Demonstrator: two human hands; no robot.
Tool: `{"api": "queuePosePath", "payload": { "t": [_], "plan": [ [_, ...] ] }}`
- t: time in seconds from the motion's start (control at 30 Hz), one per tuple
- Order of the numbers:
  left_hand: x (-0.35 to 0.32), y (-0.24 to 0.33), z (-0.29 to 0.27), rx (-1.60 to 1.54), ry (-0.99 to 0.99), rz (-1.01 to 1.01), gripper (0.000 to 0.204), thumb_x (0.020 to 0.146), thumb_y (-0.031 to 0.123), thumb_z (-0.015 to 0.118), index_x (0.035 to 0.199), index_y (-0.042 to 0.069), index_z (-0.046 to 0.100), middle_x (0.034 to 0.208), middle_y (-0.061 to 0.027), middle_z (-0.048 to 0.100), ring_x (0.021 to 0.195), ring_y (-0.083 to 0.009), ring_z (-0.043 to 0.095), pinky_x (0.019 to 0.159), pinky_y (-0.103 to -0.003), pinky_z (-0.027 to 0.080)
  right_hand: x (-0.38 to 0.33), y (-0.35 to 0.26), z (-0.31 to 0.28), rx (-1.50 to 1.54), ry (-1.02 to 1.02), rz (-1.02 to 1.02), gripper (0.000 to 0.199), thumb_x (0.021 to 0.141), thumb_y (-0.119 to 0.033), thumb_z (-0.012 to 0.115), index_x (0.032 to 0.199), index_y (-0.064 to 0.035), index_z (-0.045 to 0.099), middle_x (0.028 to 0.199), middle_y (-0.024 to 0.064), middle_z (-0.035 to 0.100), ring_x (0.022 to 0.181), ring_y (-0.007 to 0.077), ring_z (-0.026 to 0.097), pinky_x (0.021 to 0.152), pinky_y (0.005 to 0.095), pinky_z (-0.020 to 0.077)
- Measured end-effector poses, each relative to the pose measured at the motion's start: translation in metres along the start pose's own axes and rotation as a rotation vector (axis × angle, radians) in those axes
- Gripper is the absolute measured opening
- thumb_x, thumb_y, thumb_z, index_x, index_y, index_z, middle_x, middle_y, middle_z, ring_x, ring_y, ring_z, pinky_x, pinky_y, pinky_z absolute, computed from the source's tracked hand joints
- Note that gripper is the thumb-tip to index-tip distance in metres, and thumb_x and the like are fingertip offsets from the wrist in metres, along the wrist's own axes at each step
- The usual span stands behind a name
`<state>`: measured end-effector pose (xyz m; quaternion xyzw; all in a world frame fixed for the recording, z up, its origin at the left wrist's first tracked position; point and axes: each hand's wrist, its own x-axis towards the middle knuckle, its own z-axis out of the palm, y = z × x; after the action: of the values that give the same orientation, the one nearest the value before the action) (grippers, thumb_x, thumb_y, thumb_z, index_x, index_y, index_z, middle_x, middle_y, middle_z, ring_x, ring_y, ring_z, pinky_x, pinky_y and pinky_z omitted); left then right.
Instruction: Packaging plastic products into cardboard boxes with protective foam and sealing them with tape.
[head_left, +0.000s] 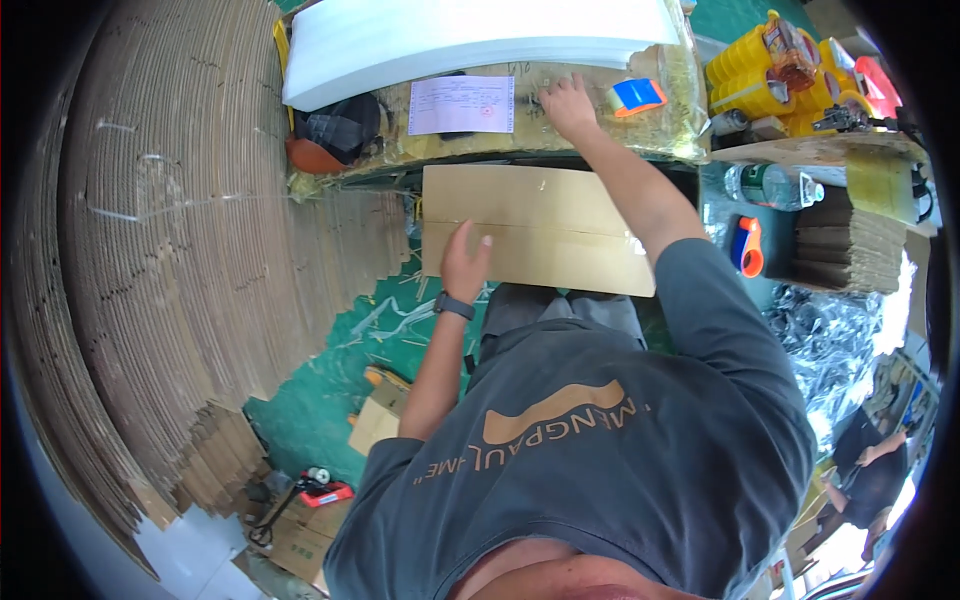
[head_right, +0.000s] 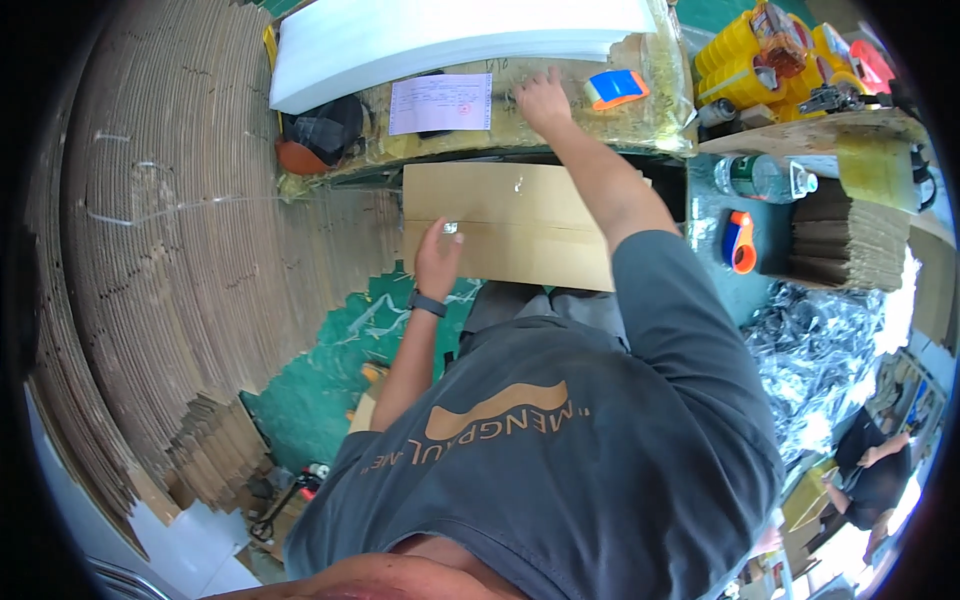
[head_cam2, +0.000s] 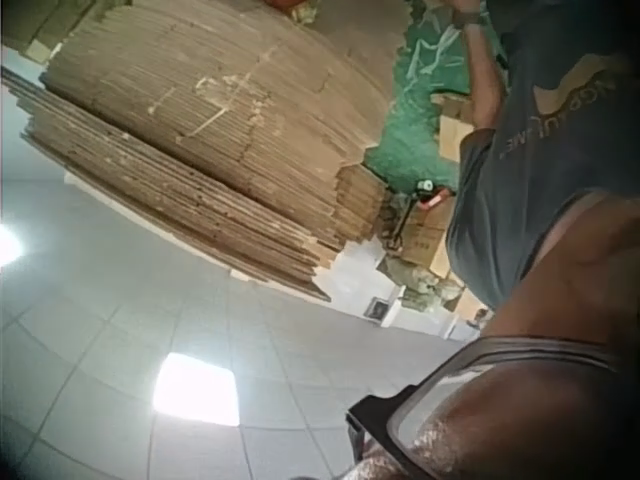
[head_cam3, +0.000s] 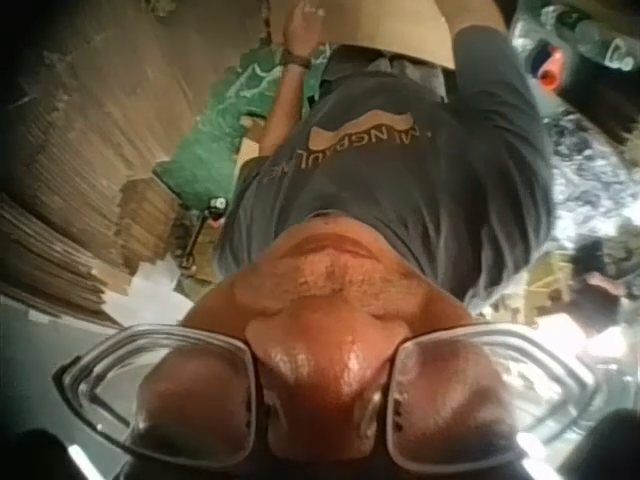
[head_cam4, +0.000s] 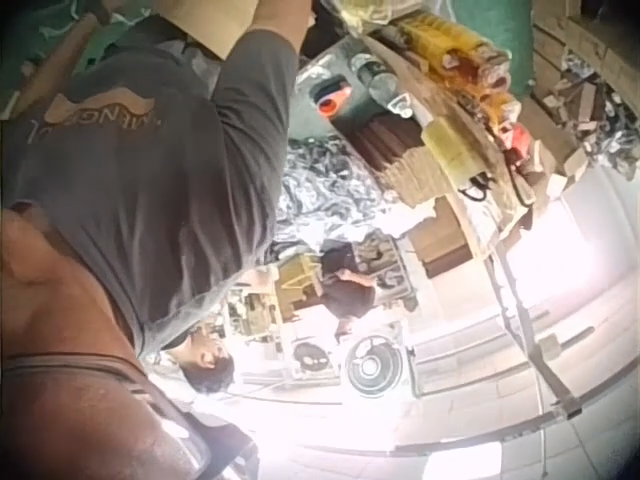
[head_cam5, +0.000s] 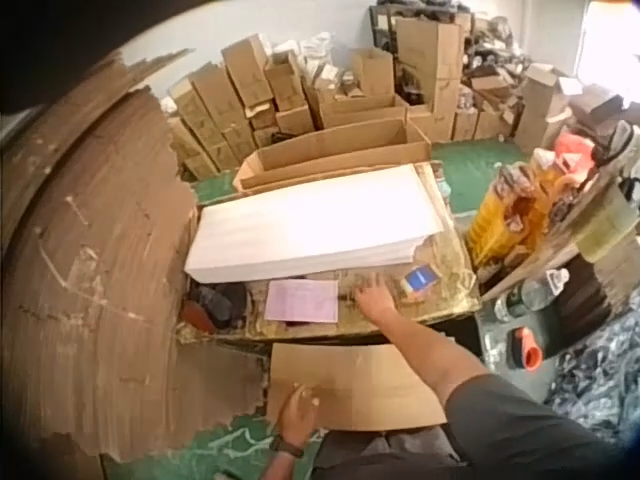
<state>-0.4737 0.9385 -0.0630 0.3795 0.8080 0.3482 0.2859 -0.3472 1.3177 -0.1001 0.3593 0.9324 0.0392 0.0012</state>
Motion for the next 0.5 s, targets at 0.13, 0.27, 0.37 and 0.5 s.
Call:
{"api": "queuePosePath", "payload": {
  "t": [0.13,0.27,0.37,0.5],
  "plan": [
    [0.017,0.106,-0.042,0.309,0.133,0.379,0.067,0.095,0.027,0.079,0.152,0.001,0.054,0.145,-0.0239,0.063,0.137,-0.0386,0.060,0.115,-0.046,0.047,-0.049,-0.020,-0.044,0.540,-0.267,-0.273,0.035,0.097,-0.022,0.070,0.132,-0.0142,0.073,0.115,0.0192,0.073,0.098,0.0408,0.075,0.087,0.0548,0.0600],
    [0.029,0.145,-0.054,0.465,-0.071,0.671,0.050,0.094,0.025,0.078,0.139,0.007,0.063,0.125,-0.0158,0.069,0.122,-0.0348,0.065,0.100,-0.045,0.055,-0.168,-0.021,-0.163,1.209,-0.292,-0.198,0.036,0.091,-0.019,0.082,0.126,-0.0082,0.079,0.106,0.0175,0.080,0.094,0.0325,0.077,0.084,0.0443,0.0602],
    [0.014,0.159,-0.037,0.310,-0.412,0.760,0.024,0.096,0.025,0.075,0.113,0.010,0.069,0.099,-0.0079,0.068,0.092,-0.0308,0.068,0.073,-0.044,0.058,-0.243,-0.012,-0.221,1.472,-0.405,0.310,0.025,0.097,-0.012,0.079,0.119,0.0000,0.078,0.092,0.0118,0.080,0.077,0.0180,0.075,0.069,0.0325,0.0588],
    [-0.016,0.218,0.005,0.209,-0.662,0.727,0.025,0.102,0.032,0.067,0.104,0.008,0.064,0.097,-0.0114,0.067,0.090,-0.0349,0.069,0.072,-0.048,0.056,-0.317,-0.025,-0.219,2.115,0.096,1.166,0.016,0.103,-0.016,0.075,0.095,-0.0029,0.069,0.071,0.0056,0.068,0.048,0.0098,0.055,0.043,0.0244,0.0399]
  ]
}}
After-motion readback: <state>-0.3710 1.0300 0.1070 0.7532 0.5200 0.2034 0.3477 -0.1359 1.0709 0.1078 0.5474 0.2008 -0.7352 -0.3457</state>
